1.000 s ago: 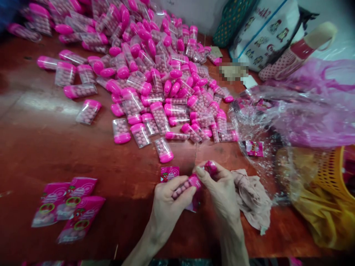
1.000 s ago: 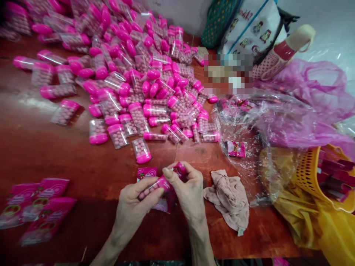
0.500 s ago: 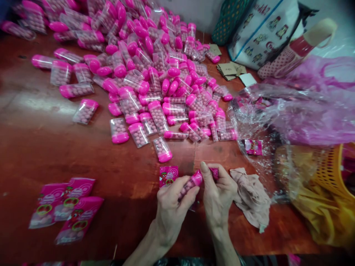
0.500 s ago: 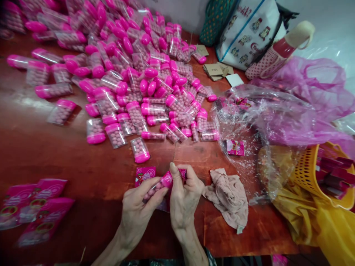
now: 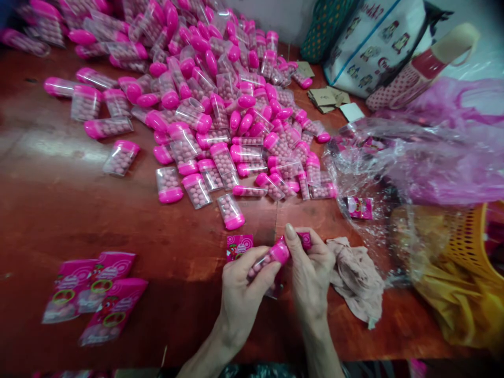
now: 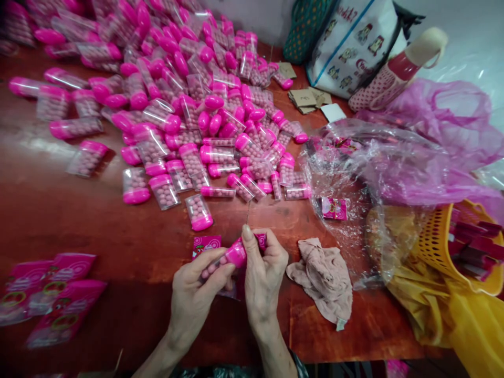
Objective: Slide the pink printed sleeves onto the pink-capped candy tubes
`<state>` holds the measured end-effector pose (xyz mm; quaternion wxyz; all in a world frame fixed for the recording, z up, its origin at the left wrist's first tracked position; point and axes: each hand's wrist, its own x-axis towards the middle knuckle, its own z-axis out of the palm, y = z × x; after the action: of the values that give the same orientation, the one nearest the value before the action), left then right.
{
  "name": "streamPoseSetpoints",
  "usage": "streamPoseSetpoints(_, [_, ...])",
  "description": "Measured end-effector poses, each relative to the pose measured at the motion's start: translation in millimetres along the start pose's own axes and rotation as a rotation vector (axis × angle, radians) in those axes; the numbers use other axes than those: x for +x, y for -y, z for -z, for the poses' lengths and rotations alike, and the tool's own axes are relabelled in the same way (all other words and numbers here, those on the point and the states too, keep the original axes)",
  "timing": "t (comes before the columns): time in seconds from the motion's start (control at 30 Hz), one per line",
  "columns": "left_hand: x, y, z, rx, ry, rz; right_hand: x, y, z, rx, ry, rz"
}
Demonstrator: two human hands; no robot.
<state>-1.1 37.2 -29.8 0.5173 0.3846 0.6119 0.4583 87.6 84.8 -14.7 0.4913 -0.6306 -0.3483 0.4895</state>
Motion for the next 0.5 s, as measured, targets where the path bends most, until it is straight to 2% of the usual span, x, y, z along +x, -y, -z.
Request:
streamPoseSetpoints(0.13, [3, -3, 4.4, -0.017, -0.043, -0.007, -1, 2, 4, -0.040, 0.107, -0.021])
streamPoseSetpoints(0.2, [4, -4, 7.1, -0.023, -0.027, -0.009, -4, 1, 4, -0.104, 0.149, -0.017])
streamPoseSetpoints(0.27, [4, -5, 8.0, -0.079, 0.002, 0.021, -9, -4, 3, -0.185, 0.103, 0.055])
streamPoseSetpoints(0.37, [1, -5, 5.0, -0.194, -0.005, 0.080, -14, -12, 0, -0.293, -0.046, 0.213])
streamPoseSetpoints(0.5, [-6, 0, -0.2, -0.216, -0.067, 0.105, -3, -9, 4, -0.275, -0.144, 0.224])
